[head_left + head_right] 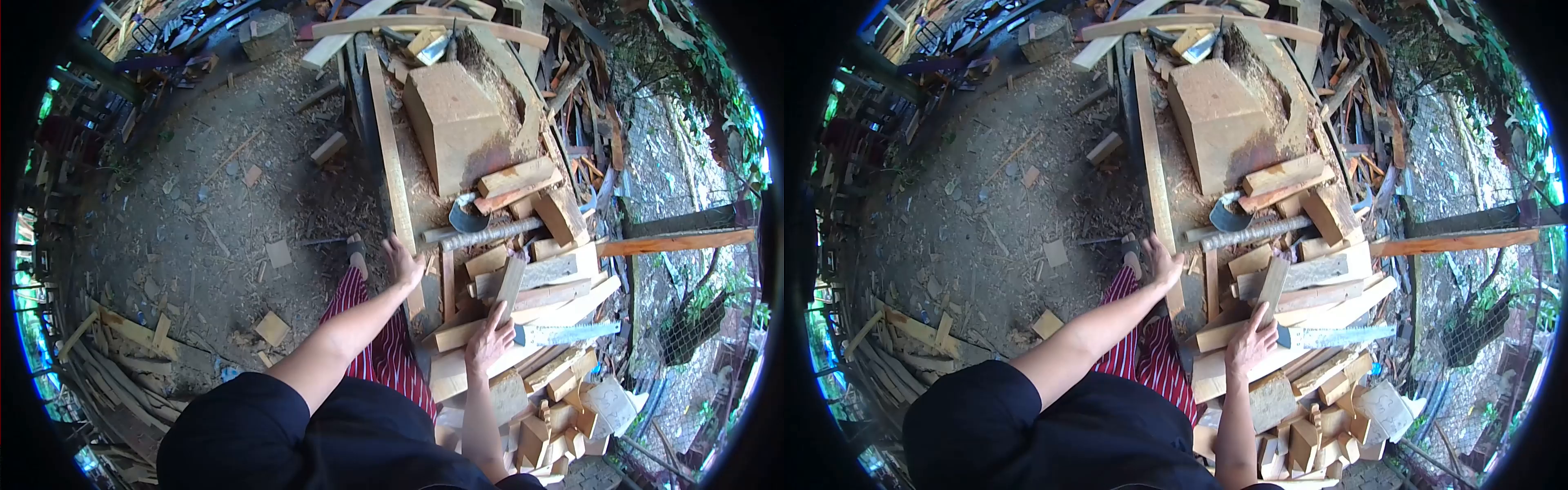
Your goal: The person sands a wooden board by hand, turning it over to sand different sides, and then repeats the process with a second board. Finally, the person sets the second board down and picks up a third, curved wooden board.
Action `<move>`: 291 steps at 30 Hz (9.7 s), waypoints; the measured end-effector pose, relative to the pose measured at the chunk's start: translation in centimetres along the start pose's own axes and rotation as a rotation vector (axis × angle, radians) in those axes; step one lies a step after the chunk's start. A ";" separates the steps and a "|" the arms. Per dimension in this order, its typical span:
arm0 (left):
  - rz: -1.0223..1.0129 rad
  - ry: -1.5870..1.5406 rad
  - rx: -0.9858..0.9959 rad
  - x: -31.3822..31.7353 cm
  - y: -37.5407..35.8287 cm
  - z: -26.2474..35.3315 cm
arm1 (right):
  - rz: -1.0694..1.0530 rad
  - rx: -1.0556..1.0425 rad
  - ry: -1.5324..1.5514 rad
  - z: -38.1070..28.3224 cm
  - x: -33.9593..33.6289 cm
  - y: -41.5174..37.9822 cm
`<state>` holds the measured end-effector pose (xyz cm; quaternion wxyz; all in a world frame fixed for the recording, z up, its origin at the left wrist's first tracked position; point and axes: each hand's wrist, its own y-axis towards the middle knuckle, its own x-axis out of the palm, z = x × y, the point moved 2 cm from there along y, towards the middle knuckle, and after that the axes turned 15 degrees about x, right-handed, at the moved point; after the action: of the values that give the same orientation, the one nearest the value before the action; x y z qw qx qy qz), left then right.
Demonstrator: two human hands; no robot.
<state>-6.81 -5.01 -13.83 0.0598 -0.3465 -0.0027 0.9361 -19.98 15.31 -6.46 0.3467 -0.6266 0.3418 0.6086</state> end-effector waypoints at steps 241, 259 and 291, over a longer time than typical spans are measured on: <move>0.146 0.123 0.302 -2.6 50.3 -4.5 | 0.040 -0.657 0.316 -57.0 8.0 27.2; -0.094 -0.088 0.185 -3.3 -1.8 -1.7 | -0.274 -0.464 0.004 -17.5 6.5 -2.6; 0.008 0.071 0.330 -5.5 56.7 -1.6 | 0.185 -0.523 0.369 -63.1 8.0 30.6</move>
<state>-7.94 -61.95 -14.10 0.1122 -0.3648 0.1547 0.9112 -12.60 -54.47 -13.80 0.0498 -0.7605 0.2864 0.5806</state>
